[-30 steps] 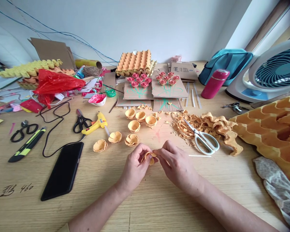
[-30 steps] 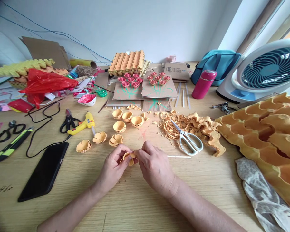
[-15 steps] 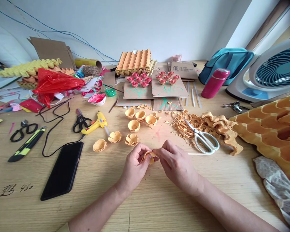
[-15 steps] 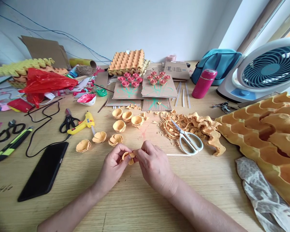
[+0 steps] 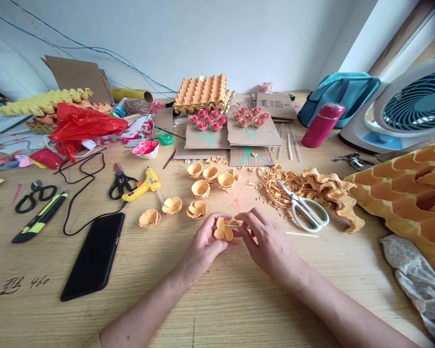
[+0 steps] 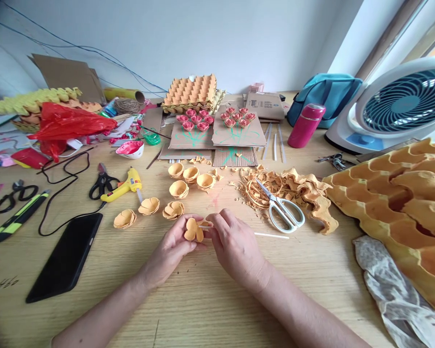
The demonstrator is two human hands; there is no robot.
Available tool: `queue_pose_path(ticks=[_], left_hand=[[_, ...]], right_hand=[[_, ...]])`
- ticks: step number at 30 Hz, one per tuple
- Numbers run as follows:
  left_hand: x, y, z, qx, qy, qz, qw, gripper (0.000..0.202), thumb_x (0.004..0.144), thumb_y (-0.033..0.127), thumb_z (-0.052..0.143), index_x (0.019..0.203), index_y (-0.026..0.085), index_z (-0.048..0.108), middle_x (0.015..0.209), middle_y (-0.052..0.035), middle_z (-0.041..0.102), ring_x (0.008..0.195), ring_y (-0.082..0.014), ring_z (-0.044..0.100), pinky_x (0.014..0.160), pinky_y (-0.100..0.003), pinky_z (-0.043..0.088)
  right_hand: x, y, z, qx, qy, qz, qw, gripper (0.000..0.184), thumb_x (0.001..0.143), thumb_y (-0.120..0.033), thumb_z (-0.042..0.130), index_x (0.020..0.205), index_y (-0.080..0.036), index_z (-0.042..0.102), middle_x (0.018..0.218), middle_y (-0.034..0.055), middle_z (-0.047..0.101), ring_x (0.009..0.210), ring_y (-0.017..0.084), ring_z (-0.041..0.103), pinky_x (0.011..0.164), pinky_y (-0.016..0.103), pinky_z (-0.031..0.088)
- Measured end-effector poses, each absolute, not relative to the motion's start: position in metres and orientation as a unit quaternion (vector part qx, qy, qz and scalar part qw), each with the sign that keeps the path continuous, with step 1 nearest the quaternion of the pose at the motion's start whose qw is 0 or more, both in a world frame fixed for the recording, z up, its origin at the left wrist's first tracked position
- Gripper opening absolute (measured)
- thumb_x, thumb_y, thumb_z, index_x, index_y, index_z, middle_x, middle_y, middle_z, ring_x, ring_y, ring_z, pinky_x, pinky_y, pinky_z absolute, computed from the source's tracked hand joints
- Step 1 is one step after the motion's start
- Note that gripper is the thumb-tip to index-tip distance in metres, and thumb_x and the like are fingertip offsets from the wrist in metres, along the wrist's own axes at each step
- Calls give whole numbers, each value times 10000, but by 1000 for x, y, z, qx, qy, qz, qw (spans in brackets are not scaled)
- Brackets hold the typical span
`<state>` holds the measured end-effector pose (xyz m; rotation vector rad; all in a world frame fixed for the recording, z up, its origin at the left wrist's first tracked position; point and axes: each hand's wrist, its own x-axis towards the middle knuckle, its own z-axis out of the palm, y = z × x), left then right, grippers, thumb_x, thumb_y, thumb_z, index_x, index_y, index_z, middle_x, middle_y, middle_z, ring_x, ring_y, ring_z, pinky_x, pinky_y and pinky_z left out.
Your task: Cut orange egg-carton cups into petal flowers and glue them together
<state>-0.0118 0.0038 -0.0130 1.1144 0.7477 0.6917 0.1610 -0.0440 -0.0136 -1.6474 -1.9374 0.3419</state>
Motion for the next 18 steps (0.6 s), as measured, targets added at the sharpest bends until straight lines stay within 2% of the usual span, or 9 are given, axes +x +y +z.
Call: queue_pose_path(ticks=[3, 7, 10, 18], left_hand=[[-11, 5, -17, 520, 343, 319, 714, 388, 767, 113, 618, 1126, 217, 514, 1155, -72, 664, 1063, -247, 684, 829, -363, 602], [-9, 6, -24, 551, 345, 329, 685, 321, 820, 172, 618, 1119, 216, 509, 1150, -74, 648, 1029, -235, 688, 793, -355, 615], [-8, 6, -27, 560, 358, 344, 663, 304, 830, 196, 624, 1110, 224, 511, 1149, -67, 641, 1001, -221, 689, 768, -342, 622], [-9, 4, -34, 620, 381, 364, 581, 263, 859, 183, 590, 1114, 223, 541, 1024, -34, 642, 885, -169, 679, 727, -292, 612]], right_hand=[[162, -44, -13, -617, -713, 143, 300, 141, 969, -124, 476, 1054, -192, 567, 971, 48, 603, 702, 147, 610, 648, 262, 475], [162, -44, -10, -613, -703, 159, 324, 125, 957, -106, 492, 989, -191, 579, 958, 45, 600, 705, 139, 601, 642, 248, 481], [159, -45, -9, -606, -701, 177, 331, 105, 974, -149, 514, 978, -192, 609, 946, 45, 602, 706, 138, 595, 624, 240, 478], [156, -46, -13, -602, -713, 186, 308, 145, 976, -128, 506, 974, -170, 645, 894, 41, 587, 656, 129, 565, 623, 250, 468]])
